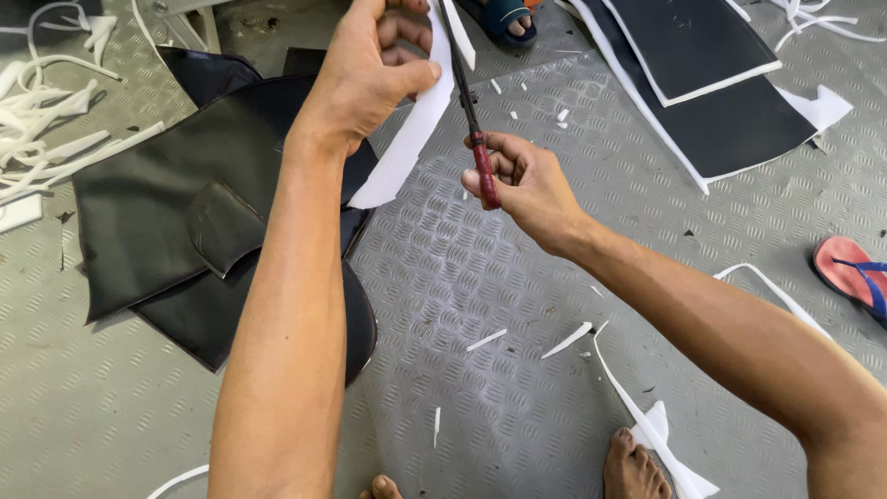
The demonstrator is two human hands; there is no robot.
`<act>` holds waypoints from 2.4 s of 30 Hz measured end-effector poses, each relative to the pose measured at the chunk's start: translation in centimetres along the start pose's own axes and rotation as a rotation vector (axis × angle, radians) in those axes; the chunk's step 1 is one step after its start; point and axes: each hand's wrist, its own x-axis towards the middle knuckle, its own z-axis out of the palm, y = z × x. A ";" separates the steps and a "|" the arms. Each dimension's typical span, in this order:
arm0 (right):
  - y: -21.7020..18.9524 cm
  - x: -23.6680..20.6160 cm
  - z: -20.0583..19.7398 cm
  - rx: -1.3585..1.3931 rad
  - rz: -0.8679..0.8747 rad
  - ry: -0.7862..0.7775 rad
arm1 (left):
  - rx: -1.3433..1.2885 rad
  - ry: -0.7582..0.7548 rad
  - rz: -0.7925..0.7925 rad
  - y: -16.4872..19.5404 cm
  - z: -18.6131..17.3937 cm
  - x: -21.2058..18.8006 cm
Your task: The person uses shears to trim the edges of stacked black leather pieces, following a white template outline. They rotate and reposition the stack to cut along straight and curved edges, then trim a separate white foam strip into small pieces.
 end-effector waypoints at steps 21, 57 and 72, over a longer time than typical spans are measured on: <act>0.3 0.0 -0.1 -0.024 0.070 -0.045 | -0.036 0.063 -0.134 -0.7 -1.1 -0.9; 1.7 -0.5 0.1 0.059 0.122 -0.066 | 0.012 0.072 -0.156 -0.5 -1.0 -1.1; 0.8 -1.1 0.3 -0.134 0.109 -0.095 | 0.048 0.255 0.036 -0.9 -1.0 -0.3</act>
